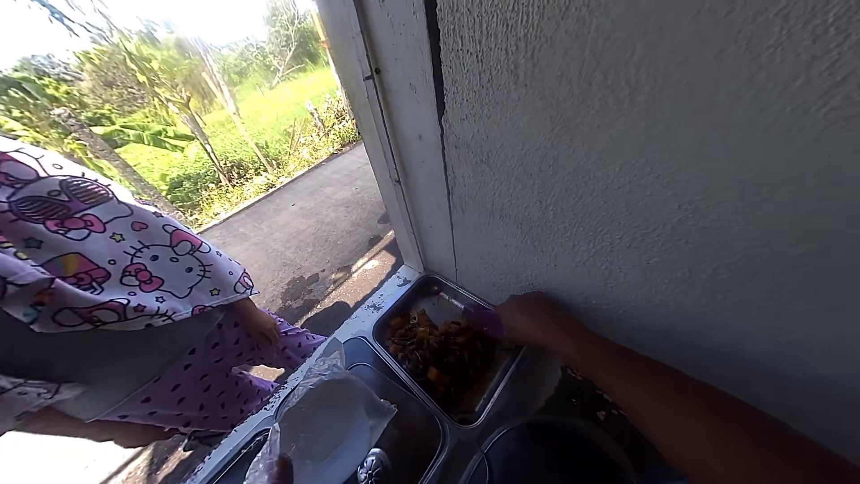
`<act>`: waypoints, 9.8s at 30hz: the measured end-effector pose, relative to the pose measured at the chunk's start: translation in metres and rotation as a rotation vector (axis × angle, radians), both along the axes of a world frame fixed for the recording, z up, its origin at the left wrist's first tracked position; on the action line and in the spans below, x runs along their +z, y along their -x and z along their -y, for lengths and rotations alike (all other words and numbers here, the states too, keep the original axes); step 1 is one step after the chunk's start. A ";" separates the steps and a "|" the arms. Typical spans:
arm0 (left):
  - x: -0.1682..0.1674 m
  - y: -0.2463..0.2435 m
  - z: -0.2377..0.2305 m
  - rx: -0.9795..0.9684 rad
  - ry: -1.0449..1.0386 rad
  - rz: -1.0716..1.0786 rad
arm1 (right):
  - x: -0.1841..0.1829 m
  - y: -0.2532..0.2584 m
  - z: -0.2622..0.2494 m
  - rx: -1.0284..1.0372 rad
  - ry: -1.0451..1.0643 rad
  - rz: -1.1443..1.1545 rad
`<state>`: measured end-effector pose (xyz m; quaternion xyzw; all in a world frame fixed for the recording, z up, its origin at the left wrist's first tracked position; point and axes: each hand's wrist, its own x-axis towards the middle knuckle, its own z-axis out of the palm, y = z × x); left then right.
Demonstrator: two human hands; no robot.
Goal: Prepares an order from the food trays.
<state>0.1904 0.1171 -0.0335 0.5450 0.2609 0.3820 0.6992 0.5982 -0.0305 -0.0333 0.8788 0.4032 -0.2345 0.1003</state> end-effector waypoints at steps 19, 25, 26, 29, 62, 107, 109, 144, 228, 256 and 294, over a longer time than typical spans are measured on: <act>-0.002 -0.089 -0.041 0.243 -0.034 -0.340 | -0.164 0.038 -0.062 -0.393 -0.472 -0.539; -0.025 -0.143 -0.059 0.210 0.000 -0.442 | -0.125 0.017 -0.031 -0.345 -0.574 -0.603; -0.032 -0.151 -0.060 0.194 0.016 -0.462 | -0.112 0.015 -0.027 -0.323 -0.593 -0.582; -0.050 -0.174 -0.052 0.141 0.156 -0.397 | -0.067 0.024 -0.022 -0.220 -0.621 -0.427; -0.039 -0.133 -0.069 0.213 0.408 -0.041 | -0.070 0.058 -0.088 -0.103 -0.248 -0.183; -0.071 -0.211 -0.028 0.012 0.634 0.060 | 0.031 0.030 0.022 -0.152 -0.424 0.096; -0.068 -0.208 -0.031 0.013 0.626 0.049 | 0.025 0.017 0.014 -0.119 -0.196 -0.019; -0.057 -0.178 -0.060 0.163 0.552 0.071 | -0.065 0.008 0.011 -0.365 -0.745 -0.379; -0.083 -0.209 -0.041 0.086 0.537 -0.015 | -0.056 0.126 -0.002 0.075 -1.143 0.225; -0.010 -0.231 -0.071 -0.819 0.307 -0.136 | -0.070 0.003 -0.046 -0.353 -1.218 -1.645; -0.064 -0.211 -0.077 -0.804 0.220 -0.153 | -0.059 -0.017 -0.056 0.006 -1.134 -1.412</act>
